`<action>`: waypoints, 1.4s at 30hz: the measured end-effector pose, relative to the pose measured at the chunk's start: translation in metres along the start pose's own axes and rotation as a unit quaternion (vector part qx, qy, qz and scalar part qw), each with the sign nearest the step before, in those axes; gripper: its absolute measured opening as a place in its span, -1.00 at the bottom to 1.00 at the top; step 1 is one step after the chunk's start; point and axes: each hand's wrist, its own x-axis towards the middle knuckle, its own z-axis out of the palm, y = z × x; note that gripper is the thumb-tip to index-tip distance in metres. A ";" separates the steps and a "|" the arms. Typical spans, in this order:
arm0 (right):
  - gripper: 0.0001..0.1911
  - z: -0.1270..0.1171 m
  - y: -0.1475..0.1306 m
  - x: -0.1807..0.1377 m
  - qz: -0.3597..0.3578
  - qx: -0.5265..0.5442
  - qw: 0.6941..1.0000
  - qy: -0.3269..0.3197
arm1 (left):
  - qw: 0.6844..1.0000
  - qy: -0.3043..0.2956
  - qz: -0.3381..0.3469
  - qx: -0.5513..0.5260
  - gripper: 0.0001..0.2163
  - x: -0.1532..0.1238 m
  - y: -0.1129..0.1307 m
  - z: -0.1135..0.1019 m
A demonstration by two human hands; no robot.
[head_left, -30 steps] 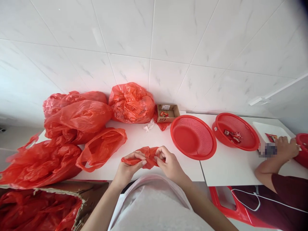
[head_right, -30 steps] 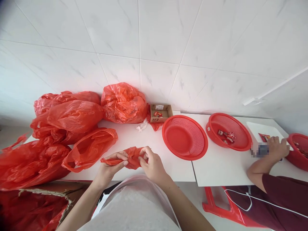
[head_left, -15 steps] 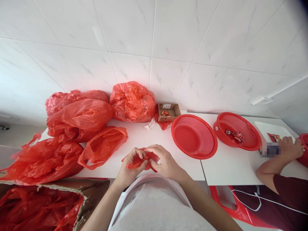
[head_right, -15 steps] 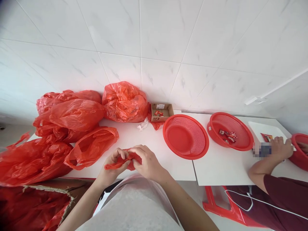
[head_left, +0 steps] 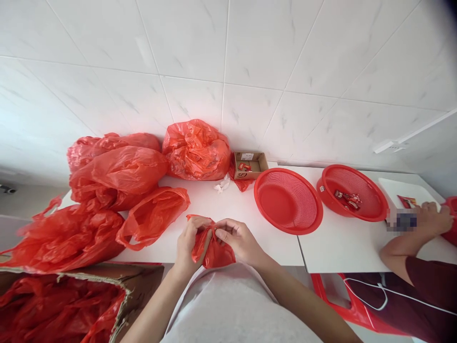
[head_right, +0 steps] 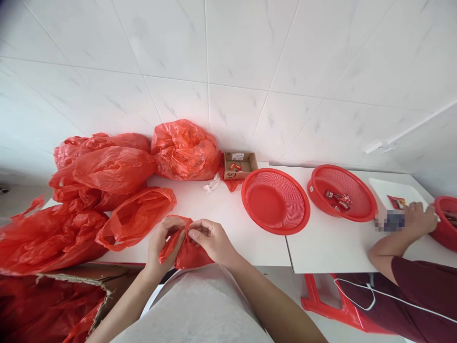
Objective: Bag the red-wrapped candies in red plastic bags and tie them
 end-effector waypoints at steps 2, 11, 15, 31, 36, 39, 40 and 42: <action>-0.83 -0.003 -0.004 0.001 0.002 -0.039 0.999 -0.002 | 0.998 -0.054 -0.024 0.005 -0.89 0.001 0.001 -0.005; -0.87 -0.007 -0.026 -0.001 -0.134 -0.355 0.924 0.055 | 0.984 -0.157 -0.073 -0.030 -0.88 0.006 0.003 -0.022; -0.89 -0.005 -0.027 0.000 -0.111 -0.306 0.945 0.025 | 0.993 -0.106 -0.048 -0.002 -0.90 0.001 0.000 -0.017; -0.86 -0.020 -0.037 0.006 -0.180 -0.329 0.927 -0.031 | 0.990 -0.108 -0.076 -0.044 -0.93 0.008 0.016 -0.015; -0.80 -0.016 -0.031 0.002 -0.125 -0.294 0.947 -0.032 | 0.993 -0.113 -0.008 0.016 -0.90 0.015 0.013 -0.026; -0.80 -0.020 -0.019 -0.001 -0.150 -0.358 0.922 0.003 | 0.994 -0.062 0.051 0.077 -0.89 0.018 0.007 -0.039; -0.80 -0.022 -0.014 -0.002 -0.152 -0.372 0.916 0.010 | 0.993 -0.044 0.059 0.092 -0.89 0.018 0.005 -0.043; -0.79 -0.027 -0.005 -0.005 -0.147 -0.386 0.910 0.022 | 0.992 -0.033 0.053 0.106 -0.90 0.017 0.002 -0.049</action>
